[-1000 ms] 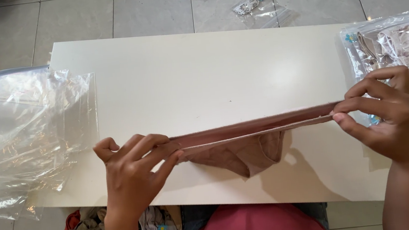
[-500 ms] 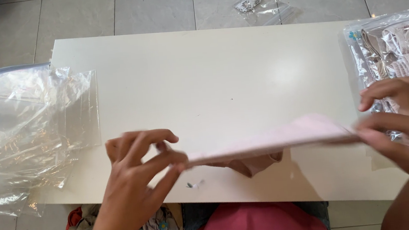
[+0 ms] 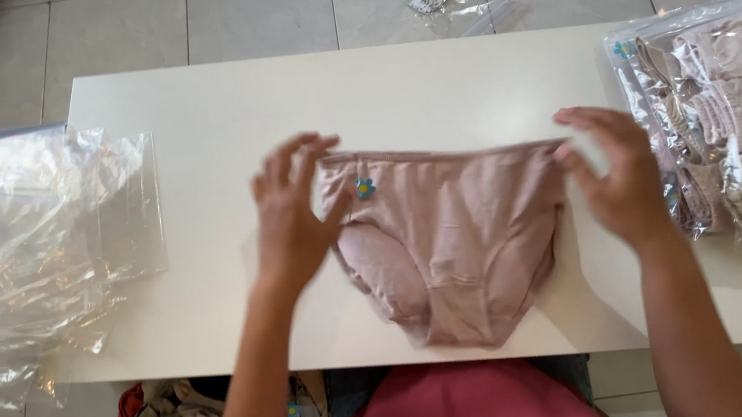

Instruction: Folding pieces of underwear and packing them into clear plastic bags on a white table.

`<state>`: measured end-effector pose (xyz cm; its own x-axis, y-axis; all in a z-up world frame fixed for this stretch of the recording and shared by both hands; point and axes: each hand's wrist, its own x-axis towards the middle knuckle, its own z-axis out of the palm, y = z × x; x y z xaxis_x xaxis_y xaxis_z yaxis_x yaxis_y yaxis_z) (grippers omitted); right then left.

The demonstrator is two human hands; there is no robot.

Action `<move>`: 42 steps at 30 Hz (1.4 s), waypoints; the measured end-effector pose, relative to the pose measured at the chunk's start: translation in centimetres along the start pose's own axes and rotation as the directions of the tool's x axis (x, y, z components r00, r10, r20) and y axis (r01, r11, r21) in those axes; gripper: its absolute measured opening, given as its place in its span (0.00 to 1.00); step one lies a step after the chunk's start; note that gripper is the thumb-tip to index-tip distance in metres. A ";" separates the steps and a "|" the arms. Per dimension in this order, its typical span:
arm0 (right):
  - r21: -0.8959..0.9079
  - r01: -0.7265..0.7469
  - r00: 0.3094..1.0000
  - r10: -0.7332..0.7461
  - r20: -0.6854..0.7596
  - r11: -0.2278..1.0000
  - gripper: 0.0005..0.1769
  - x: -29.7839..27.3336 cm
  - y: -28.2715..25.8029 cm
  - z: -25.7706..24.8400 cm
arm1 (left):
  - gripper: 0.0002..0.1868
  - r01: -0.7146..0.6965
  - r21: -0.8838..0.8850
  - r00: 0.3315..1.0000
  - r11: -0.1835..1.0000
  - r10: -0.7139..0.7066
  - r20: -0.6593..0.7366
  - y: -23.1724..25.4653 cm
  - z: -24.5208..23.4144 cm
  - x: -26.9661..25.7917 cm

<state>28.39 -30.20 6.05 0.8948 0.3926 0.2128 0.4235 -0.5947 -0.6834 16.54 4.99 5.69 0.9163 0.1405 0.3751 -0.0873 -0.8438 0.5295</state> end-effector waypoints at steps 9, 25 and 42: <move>-0.270 0.220 0.953 -0.148 0.263 0.938 0.36 -4.8 3.0 6.0 | 0.42 -0.225 -0.074 0.856 0.972 0.233 0.462 4.1 5.9 -6.9; -0.209 0.585 0.710 -0.370 0.599 0.784 0.52 -11.9 1.2 5.8 | 0.37 -0.416 -0.185 0.733 0.890 0.449 0.512 4.1 5.1 -11.7; 0.256 -0.099 0.957 0.022 0.290 0.962 0.15 -7.0 5.2 8.4 | 0.17 0.442 -0.470 0.840 0.764 -0.168 0.517 1.9 8.6 -7.9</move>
<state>23.13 -30.10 -4.83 0.8242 0.5661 -0.0138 0.2821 -0.4316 -0.8568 12.47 -2.13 -2.80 0.9859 -0.0080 -0.1672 0.1546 -0.3395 0.9278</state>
